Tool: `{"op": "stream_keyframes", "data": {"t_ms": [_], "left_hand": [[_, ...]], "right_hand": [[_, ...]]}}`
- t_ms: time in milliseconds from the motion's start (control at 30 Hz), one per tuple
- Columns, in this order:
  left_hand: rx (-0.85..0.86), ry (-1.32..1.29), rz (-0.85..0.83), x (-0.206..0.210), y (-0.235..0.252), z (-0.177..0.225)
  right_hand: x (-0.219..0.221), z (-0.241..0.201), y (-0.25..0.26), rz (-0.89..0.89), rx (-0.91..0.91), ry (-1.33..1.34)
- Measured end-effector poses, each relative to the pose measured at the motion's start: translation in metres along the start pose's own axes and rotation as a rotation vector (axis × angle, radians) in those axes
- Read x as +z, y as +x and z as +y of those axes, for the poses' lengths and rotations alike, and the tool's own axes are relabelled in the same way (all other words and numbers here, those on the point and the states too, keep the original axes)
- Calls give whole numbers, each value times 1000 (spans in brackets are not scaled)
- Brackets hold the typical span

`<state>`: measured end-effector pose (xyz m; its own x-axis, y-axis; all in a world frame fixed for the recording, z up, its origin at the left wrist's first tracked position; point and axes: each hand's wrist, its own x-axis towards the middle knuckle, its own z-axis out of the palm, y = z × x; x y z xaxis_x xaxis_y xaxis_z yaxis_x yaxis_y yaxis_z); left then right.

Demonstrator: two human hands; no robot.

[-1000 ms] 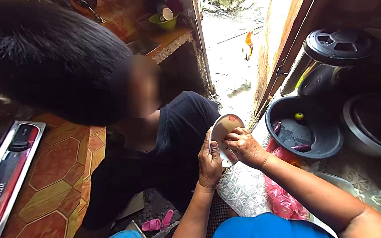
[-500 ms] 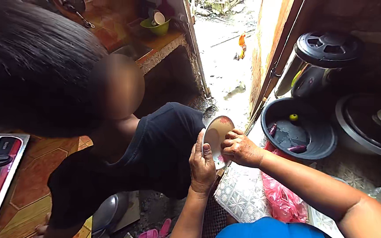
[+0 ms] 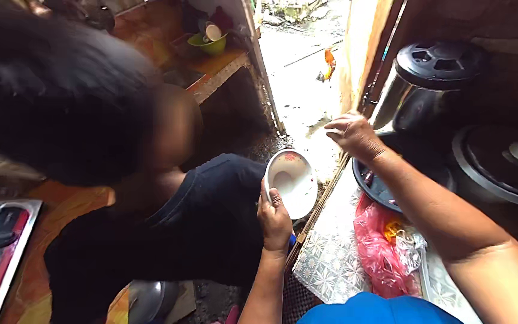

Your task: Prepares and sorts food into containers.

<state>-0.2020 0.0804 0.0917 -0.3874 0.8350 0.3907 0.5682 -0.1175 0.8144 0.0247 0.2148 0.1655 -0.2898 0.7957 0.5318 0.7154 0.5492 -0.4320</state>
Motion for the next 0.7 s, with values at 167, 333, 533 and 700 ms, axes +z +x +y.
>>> {"op": "stream_keyframes", "data": {"t_ms": [167, 333, 533, 700], "left_hand": [[-354, -320, -256, -2, -23, 10], [-695, -510, -530, 7, -65, 12], [-564, -455, -938, 52, -112, 82], [-362, -498, -1419, 95, -168, 157]], "right_hand": [[14, -16, -126, -47, 144, 138], [-40, -15, -261, -245, 481, 243], [-114, -43, -369, -131, 849, 487], [-165, -77, -396, 472, 1254, 761]]}}
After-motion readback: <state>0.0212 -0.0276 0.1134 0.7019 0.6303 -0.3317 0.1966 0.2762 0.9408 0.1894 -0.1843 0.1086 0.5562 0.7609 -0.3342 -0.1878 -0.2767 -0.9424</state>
